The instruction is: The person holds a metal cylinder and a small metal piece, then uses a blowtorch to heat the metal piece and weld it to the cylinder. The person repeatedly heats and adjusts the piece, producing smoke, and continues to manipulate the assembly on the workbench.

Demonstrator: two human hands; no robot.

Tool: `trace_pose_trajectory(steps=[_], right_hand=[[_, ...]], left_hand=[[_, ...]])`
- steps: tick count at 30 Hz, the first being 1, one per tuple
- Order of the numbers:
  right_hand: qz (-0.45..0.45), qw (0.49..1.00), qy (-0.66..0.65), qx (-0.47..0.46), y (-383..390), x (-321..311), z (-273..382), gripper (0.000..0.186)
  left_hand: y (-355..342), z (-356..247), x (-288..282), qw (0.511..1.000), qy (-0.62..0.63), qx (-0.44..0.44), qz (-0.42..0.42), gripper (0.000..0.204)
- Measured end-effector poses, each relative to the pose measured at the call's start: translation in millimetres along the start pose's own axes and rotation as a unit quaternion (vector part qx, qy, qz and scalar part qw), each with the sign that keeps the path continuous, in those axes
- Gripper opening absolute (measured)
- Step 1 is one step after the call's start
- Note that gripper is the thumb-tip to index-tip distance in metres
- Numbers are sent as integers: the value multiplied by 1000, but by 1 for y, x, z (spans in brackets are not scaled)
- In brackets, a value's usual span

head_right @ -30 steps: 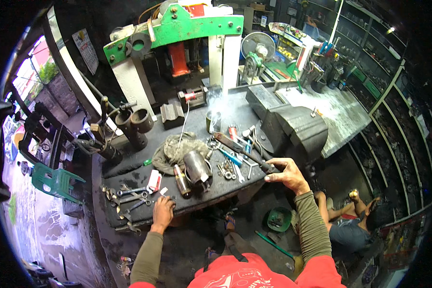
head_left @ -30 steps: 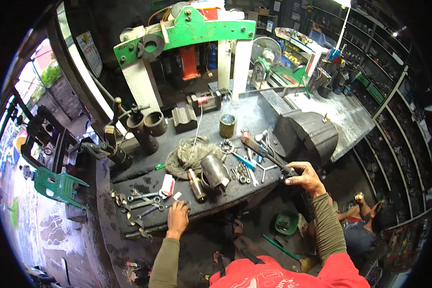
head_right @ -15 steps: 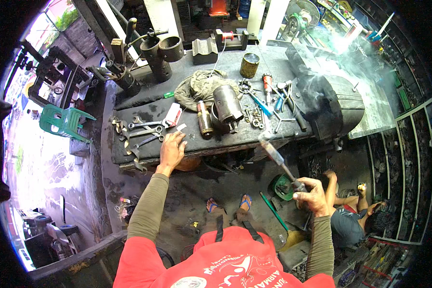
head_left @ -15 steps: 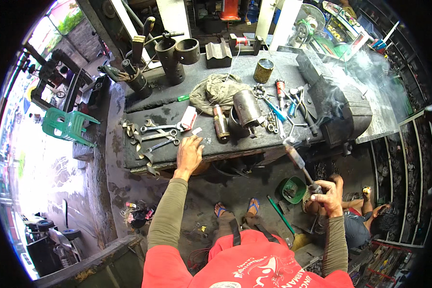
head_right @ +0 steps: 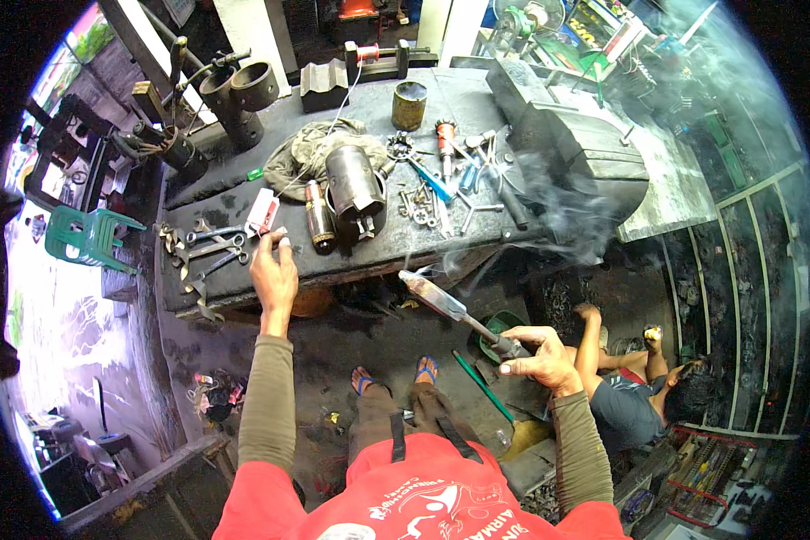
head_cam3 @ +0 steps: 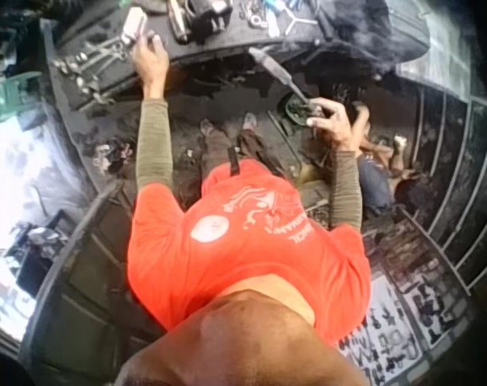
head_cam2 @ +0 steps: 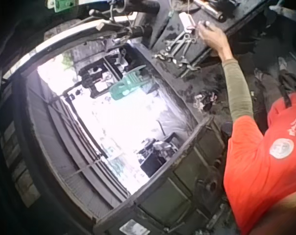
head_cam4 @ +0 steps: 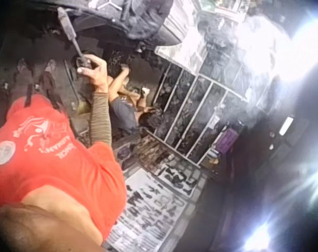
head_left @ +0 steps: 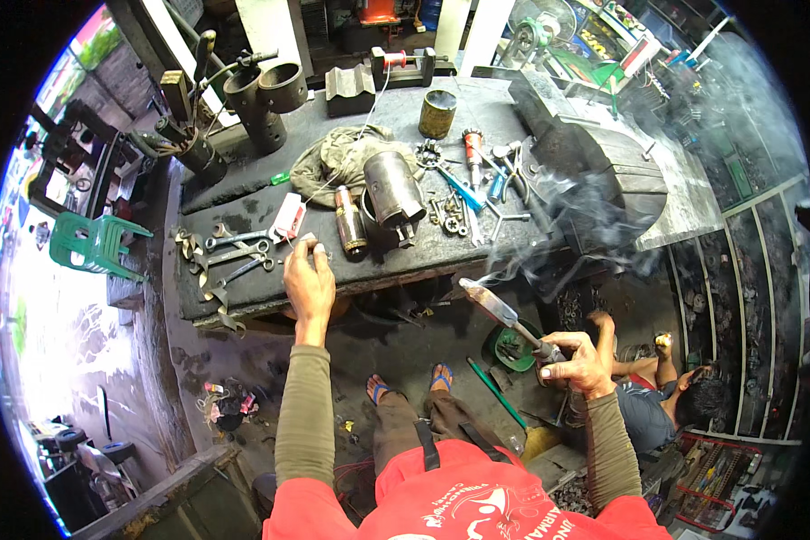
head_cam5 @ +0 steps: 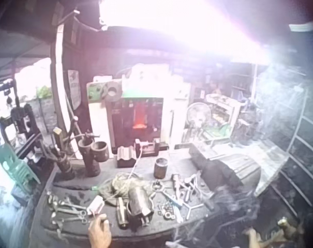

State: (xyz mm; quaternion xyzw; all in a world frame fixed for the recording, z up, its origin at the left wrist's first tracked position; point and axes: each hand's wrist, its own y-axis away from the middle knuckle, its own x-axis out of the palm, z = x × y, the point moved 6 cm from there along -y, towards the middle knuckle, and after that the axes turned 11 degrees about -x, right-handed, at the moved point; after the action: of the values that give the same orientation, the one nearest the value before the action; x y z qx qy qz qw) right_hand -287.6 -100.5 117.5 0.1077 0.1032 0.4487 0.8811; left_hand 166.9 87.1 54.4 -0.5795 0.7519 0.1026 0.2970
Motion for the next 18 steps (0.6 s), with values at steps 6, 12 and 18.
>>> trace_pose_trajectory(steps=[6,12,18], right_hand=[[-17,996,80,21,-23,-20,40,55],[-43,885,430,-176,-61,-12,131,40],[24,767,571,-291,-85,33,188,36]], left_hand=[[51,-33,-17,989,141,-29,16,14],[75,-60,-1,989,129,75,5,15],[75,-65,19,989,125,74,-3,14]])
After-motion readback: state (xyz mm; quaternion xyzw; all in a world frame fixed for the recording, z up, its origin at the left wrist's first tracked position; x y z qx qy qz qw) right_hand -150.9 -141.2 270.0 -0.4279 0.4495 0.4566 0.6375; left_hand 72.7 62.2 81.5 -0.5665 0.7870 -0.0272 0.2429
